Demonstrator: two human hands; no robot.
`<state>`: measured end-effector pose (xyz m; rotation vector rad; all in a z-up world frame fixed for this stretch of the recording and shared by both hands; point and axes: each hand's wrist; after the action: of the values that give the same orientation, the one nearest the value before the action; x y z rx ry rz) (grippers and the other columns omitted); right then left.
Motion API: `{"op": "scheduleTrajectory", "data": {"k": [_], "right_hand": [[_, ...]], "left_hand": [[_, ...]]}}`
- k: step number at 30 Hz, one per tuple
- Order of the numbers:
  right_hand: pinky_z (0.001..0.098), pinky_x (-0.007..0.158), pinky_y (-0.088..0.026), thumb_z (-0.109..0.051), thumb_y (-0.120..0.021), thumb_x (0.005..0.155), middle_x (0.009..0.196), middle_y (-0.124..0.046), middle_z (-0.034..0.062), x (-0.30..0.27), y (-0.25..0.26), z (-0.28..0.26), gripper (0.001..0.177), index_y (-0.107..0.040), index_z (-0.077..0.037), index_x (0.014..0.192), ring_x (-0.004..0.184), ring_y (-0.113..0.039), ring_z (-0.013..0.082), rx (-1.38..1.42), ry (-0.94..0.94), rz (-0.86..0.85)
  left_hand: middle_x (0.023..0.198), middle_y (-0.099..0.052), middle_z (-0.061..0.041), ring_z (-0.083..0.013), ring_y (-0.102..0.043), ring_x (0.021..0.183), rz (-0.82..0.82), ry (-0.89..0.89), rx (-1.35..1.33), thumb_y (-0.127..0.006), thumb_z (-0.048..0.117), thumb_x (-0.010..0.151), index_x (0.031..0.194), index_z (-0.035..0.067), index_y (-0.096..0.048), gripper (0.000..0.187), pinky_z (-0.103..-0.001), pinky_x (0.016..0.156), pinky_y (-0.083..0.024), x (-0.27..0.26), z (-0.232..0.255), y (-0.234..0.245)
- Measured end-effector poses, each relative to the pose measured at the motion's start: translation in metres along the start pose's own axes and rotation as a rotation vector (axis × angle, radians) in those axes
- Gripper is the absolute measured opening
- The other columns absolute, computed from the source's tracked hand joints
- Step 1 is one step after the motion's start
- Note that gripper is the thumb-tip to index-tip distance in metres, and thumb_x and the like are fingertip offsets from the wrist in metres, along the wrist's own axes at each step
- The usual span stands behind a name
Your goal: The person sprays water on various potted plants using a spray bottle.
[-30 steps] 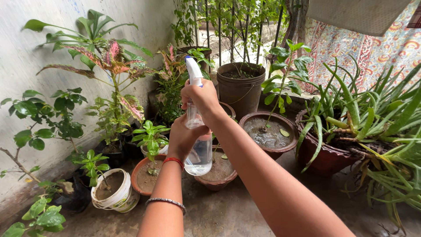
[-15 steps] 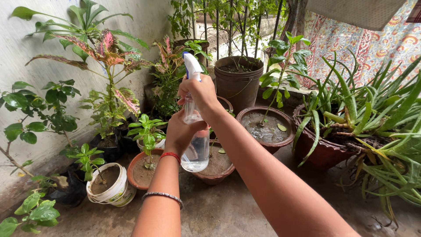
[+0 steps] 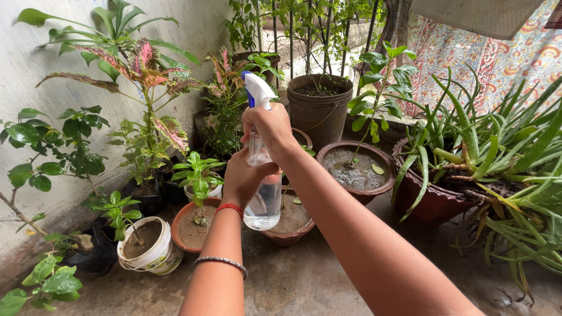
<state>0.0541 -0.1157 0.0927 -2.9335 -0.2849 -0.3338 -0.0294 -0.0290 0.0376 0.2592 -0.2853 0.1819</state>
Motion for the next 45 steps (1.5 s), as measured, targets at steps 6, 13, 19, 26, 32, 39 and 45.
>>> {"op": "scheduleTrajectory", "data": {"k": [6, 13, 19, 26, 32, 39, 45], "right_hand": [[0.0268, 0.062, -0.05, -0.002, -0.064, 0.067, 0.078, -0.066, 0.0043, 0.0, 0.002, -0.001, 0.022, -0.07, 0.0, 0.089, 0.065, -0.061, 0.0115, 0.195, 0.19, -0.18], [0.0289, 0.06, -0.053, -0.001, -0.062, 0.068, 0.07, -0.063, 0.0056, -0.002, 0.012, -0.003, 0.014, -0.064, 0.002, 0.081, 0.058, -0.063, 0.0162, 0.12, 0.14, -0.089], [0.0271, 0.057, -0.041, -0.003, -0.062, 0.072, 0.068, -0.06, 0.0047, 0.001, 0.021, -0.011, 0.013, -0.065, -0.001, 0.085, 0.059, -0.052, 0.012, 0.058, 0.165, -0.085], [0.0282, 0.063, -0.049, -0.003, -0.062, 0.066, 0.068, -0.064, 0.0045, 0.008, 0.037, -0.011, 0.014, -0.065, -0.005, 0.08, 0.06, -0.059, 0.0126, 0.072, 0.119, -0.037], [0.0301, 0.056, -0.045, -0.004, -0.063, 0.064, 0.064, -0.058, 0.0051, 0.016, 0.046, -0.008, 0.01, -0.061, -0.005, 0.074, 0.055, -0.053, 0.0142, 0.004, 0.089, 0.048], [0.0281, 0.06, -0.048, -0.004, -0.069, 0.067, 0.066, -0.062, 0.0031, 0.007, 0.052, -0.017, 0.016, -0.067, -0.005, 0.084, 0.061, -0.059, 0.0122, 0.085, 0.156, -0.054], [0.0335, 0.058, -0.054, -0.003, -0.061, 0.069, 0.063, -0.058, 0.0049, 0.01, 0.064, -0.014, 0.009, -0.063, -0.002, 0.078, 0.053, -0.057, 0.0168, 0.066, 0.075, 0.039]], "left_hand": [[0.09, -0.079, -0.009, -0.0184, -0.074, 0.078, -0.008, 0.008, -0.047, -0.077, 0.027, 0.058, 0.098, 0.004, -0.075, 0.047, -0.031, 0.08, -0.056, 0.003, 0.0, 0.0], [0.087, -0.079, -0.007, -0.017, -0.074, 0.077, -0.04, -0.065, -0.033, -0.076, 0.028, 0.059, 0.097, 0.006, -0.076, 0.044, -0.03, 0.078, -0.056, 0.007, -0.003, -0.006], [0.086, -0.079, -0.007, -0.0175, -0.074, 0.077, -0.056, -0.04, -0.047, -0.078, 0.028, 0.059, 0.096, 0.005, -0.075, 0.044, -0.031, 0.077, -0.056, 0.016, -0.003, -0.016], [0.088, -0.079, -0.006, -0.019, -0.075, 0.079, -0.074, -0.039, -0.015, -0.077, 0.03, 0.058, 0.096, 0.007, -0.075, 0.044, -0.032, 0.079, -0.056, 0.018, 0.006, -0.027], [0.086, -0.079, -0.006, -0.0199, -0.074, 0.078, -0.087, -0.03, 0.003, -0.077, 0.03, 0.058, 0.095, 0.008, -0.075, 0.043, -0.033, 0.078, -0.056, 0.02, 0.011, -0.033], [0.085, -0.078, -0.007, -0.0174, -0.074, 0.074, -0.077, -0.056, -0.077, -0.077, 0.027, 0.06, 0.094, 0.005, -0.075, 0.04, -0.032, 0.073, -0.057, 0.025, 0.01, -0.045], [0.082, -0.079, -0.006, -0.0157, -0.074, 0.072, -0.066, -0.039, -0.061, -0.079, 0.025, 0.06, 0.092, 0.006, -0.076, 0.037, -0.031, 0.073, -0.057, 0.02, 0.015, -0.057]]}}
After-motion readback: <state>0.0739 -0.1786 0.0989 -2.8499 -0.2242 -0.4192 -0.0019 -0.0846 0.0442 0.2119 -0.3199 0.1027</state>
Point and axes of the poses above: each hand's wrist, its own x-axis towards the middle knuckle, its own y-axis out of the back of the hand, z = x × y
